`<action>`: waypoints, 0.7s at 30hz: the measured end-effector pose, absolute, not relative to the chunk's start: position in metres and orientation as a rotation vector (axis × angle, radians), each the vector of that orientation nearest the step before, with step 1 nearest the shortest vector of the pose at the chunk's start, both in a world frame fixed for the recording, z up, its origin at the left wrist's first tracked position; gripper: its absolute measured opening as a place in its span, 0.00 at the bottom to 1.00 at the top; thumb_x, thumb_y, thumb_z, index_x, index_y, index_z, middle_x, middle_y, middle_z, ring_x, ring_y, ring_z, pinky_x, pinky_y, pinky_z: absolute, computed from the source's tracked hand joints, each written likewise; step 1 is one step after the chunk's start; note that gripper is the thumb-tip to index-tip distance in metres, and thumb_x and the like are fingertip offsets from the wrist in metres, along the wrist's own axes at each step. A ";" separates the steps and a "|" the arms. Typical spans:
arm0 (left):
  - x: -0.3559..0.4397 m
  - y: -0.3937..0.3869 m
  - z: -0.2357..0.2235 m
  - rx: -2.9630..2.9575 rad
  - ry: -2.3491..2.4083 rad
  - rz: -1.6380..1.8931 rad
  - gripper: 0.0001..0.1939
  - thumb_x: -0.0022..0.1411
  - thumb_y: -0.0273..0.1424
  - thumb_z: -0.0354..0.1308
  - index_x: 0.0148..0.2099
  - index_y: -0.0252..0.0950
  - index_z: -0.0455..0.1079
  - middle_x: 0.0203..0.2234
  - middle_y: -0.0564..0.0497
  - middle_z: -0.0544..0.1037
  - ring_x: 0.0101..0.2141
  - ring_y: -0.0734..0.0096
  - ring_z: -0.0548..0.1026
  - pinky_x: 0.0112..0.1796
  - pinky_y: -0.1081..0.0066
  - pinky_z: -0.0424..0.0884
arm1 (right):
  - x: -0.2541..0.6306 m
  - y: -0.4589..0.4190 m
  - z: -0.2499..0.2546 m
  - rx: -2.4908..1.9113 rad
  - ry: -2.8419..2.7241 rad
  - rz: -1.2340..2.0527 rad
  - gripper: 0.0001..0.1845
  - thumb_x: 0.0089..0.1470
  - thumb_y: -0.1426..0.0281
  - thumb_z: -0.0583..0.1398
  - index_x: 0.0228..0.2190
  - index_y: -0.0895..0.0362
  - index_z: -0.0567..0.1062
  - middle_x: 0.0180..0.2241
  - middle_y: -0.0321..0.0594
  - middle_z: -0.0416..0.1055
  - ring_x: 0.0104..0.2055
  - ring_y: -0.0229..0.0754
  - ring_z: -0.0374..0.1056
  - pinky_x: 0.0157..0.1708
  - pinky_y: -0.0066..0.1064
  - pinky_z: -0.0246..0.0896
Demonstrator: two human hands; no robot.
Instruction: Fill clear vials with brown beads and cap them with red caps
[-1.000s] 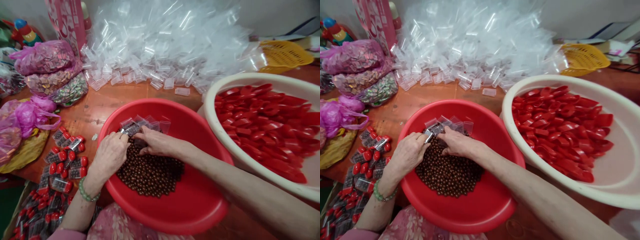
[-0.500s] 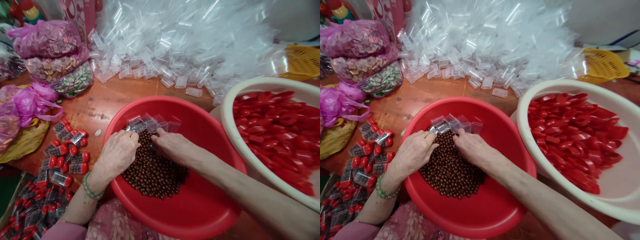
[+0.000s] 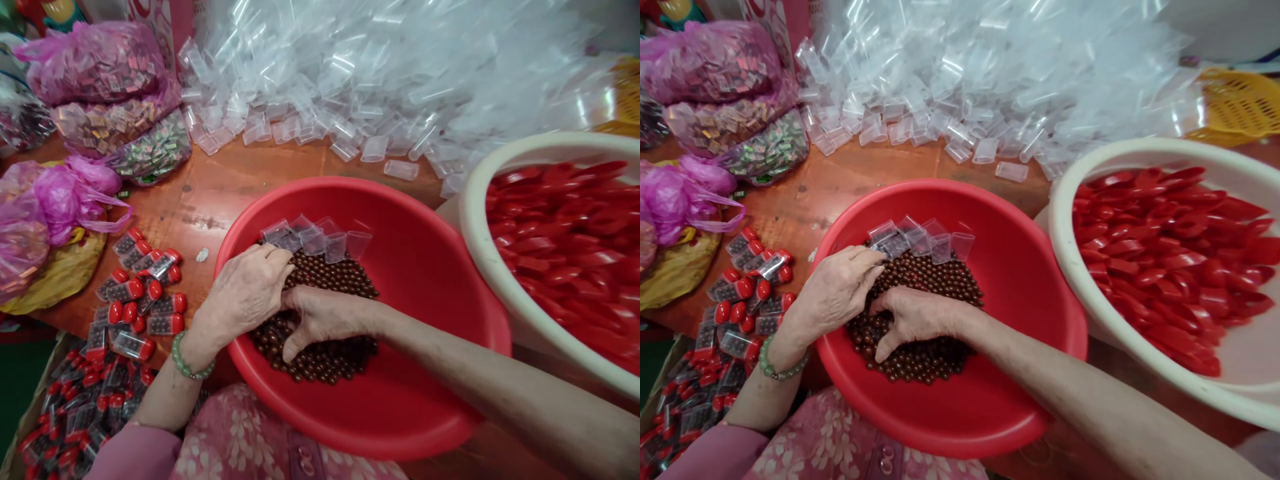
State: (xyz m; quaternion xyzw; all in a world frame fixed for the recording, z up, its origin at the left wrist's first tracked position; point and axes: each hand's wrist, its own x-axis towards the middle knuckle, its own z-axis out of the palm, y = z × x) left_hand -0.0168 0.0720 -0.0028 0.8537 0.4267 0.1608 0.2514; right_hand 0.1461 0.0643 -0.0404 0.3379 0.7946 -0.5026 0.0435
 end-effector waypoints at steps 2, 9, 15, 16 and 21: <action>-0.025 0.072 0.001 2.082 1.043 0.700 0.11 0.67 0.29 0.47 0.46 0.31 0.69 0.42 0.44 0.76 0.44 0.67 0.74 0.48 0.66 0.70 | 0.151 0.070 -0.032 1.039 2.248 -1.924 0.19 0.42 0.61 0.68 0.36 0.58 0.78 0.28 0.33 0.72 0.31 0.39 0.67 0.33 0.29 0.63; -0.046 0.050 0.012 1.917 0.821 0.634 0.22 0.56 0.30 0.63 0.53 0.37 0.68 0.58 0.40 0.65 0.59 0.57 0.63 0.59 0.57 0.59 | 0.171 0.081 -0.001 0.962 1.873 -2.545 0.21 0.34 0.64 0.71 0.31 0.60 0.74 0.25 0.29 0.66 0.27 0.32 0.60 0.29 0.24 0.57; -0.028 0.038 0.010 1.791 0.824 0.685 0.12 0.53 0.32 0.67 0.41 0.38 0.75 0.59 0.43 0.63 0.60 0.56 0.62 0.61 0.57 0.55 | 0.179 0.070 0.011 0.894 1.830 -2.721 0.19 0.38 0.68 0.70 0.35 0.60 0.75 0.27 0.30 0.68 0.28 0.31 0.62 0.30 0.22 0.57; -0.026 0.037 0.009 1.754 0.818 0.715 0.11 0.52 0.32 0.68 0.39 0.38 0.74 0.59 0.44 0.64 0.60 0.56 0.62 0.60 0.58 0.55 | 0.180 0.067 0.012 0.915 1.845 -2.724 0.19 0.39 0.68 0.69 0.36 0.59 0.75 0.28 0.31 0.69 0.29 0.31 0.62 0.30 0.23 0.58; -0.027 0.032 0.008 1.544 0.798 0.873 0.07 0.55 0.27 0.65 0.38 0.37 0.72 0.56 0.46 0.68 0.58 0.60 0.65 0.58 0.60 0.59 | 0.186 0.054 0.013 1.175 2.068 -2.480 0.23 0.44 0.63 0.67 0.44 0.57 0.76 0.29 0.33 0.72 0.30 0.34 0.66 0.31 0.25 0.61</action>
